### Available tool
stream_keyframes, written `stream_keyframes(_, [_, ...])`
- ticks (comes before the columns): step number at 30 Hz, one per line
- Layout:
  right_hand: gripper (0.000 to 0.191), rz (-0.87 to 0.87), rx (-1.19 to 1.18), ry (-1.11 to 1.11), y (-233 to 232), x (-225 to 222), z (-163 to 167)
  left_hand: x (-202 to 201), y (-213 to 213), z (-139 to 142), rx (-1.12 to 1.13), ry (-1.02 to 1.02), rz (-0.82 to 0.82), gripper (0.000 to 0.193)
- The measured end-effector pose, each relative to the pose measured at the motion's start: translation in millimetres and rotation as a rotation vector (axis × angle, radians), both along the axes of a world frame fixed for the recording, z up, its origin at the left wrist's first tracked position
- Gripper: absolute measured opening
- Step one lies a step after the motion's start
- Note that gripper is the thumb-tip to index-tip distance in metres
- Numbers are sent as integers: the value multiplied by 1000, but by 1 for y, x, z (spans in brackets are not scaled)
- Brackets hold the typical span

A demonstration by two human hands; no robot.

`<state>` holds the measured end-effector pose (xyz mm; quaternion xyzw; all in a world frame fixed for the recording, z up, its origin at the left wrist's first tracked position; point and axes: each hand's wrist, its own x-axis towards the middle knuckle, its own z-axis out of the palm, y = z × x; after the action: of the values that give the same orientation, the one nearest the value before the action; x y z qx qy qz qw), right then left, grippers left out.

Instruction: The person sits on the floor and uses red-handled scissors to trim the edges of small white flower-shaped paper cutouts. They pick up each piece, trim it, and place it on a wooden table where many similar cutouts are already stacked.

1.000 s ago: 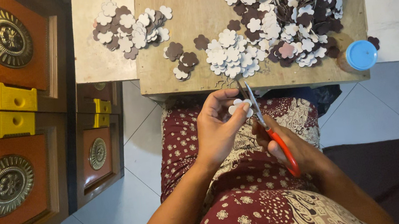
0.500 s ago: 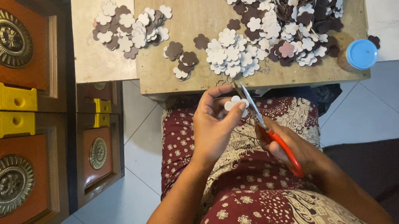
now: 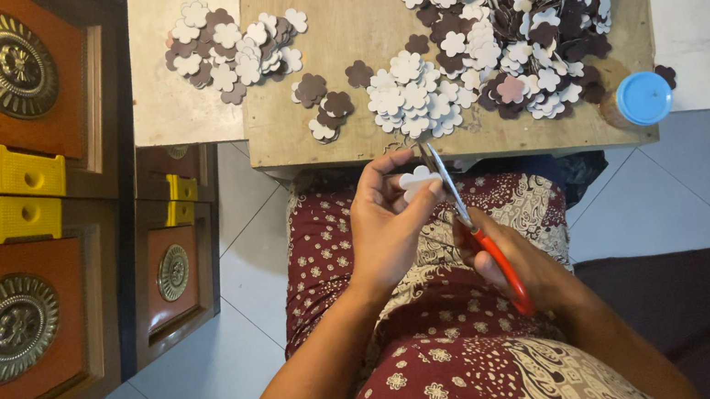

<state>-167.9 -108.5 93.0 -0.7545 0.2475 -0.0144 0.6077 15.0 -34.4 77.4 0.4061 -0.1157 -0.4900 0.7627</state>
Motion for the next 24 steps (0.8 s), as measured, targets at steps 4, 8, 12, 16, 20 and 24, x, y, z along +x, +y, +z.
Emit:
stream_keyframes(4, [101,-4,33,-13,-1,0,1,-2,0,1,-1,40,-49,47])
stream_keyframes(8, [109,-6,63,-41,-1,1,0,-1,-1,5,1,24,-57,48])
stream_keyframes(12, [112,5,37,-10,-2,0,-2,2,0,8,41,26,-79,48])
stream_keyframes(16, [108,11,22,52,-4,-5,-6,7,0,8,53,-20,-100,52])
stream_keyframes(20, [100,24,-19,55,-5,-10,-11,10,2,5,97,-73,-125,55])
stream_keyframes(24, [101,9,-25,78,-5,-13,-16,13,2,2,125,-90,-123,54])
